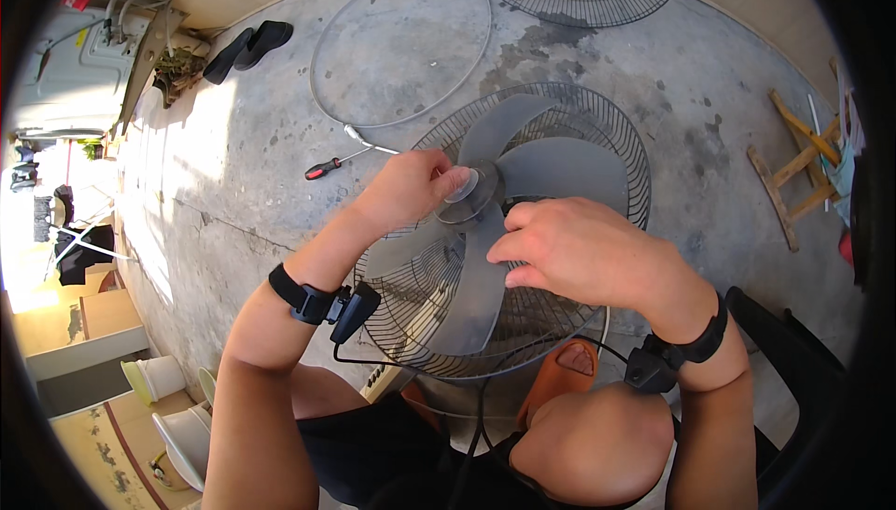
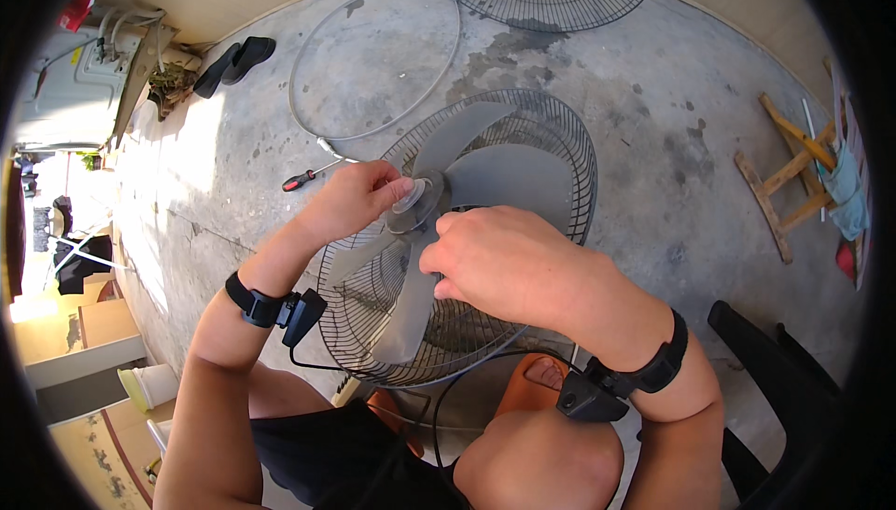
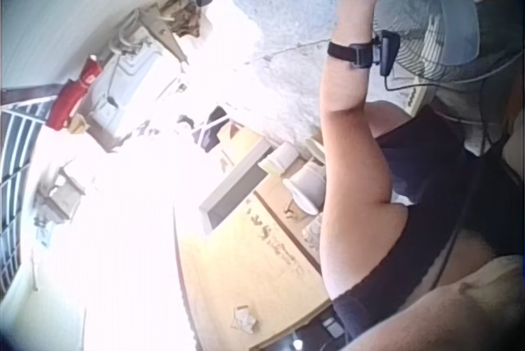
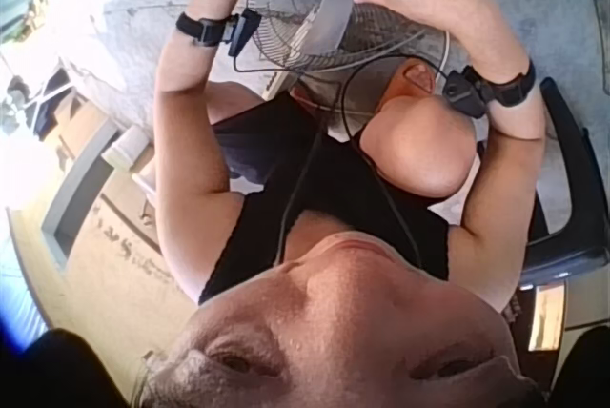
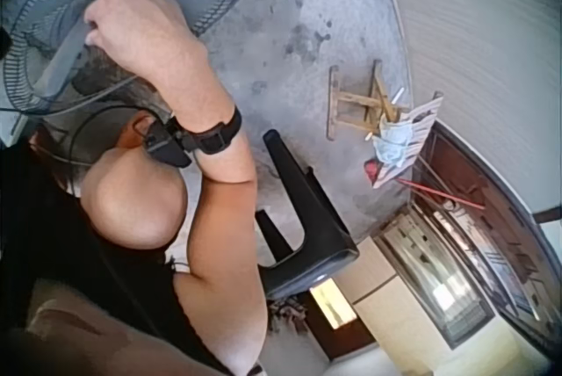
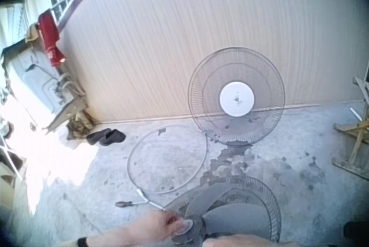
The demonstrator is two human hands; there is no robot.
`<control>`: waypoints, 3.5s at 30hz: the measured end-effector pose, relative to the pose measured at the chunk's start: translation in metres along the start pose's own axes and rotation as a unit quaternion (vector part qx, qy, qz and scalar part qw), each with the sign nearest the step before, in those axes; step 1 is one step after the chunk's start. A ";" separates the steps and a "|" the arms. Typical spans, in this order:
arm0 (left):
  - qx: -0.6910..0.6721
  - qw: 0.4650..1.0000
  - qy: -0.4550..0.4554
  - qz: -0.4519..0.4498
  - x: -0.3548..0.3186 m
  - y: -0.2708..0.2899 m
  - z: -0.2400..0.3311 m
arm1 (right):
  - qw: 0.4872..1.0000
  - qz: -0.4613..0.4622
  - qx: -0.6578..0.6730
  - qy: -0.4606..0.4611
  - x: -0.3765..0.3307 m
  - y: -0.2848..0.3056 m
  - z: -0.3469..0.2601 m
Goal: The recorder is shown assembling a stand fan by placing the blades and securing the front cage.
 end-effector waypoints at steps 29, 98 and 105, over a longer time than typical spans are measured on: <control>-0.035 0.972 -0.232 0.018 -0.015 0.001 0.021 | 0.995 0.016 -0.036 -0.090 0.006 0.055 0.035; 0.102 0.976 -0.153 0.113 -0.007 0.005 0.015 | 0.984 -0.033 0.145 -0.101 0.011 0.002 0.027; -0.084 0.956 -0.282 -0.001 -0.015 0.008 0.018 | 0.984 0.004 0.145 -0.100 0.005 0.004 0.033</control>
Point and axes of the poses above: each hand's wrist, its own x-axis towards the middle knuckle, its own y-axis out of the back of the hand, z = x × y, the point moved 10 cm from there along x, towards the middle knuckle, and after that the axes turned 13 degrees about y, right-handed, at the moved point
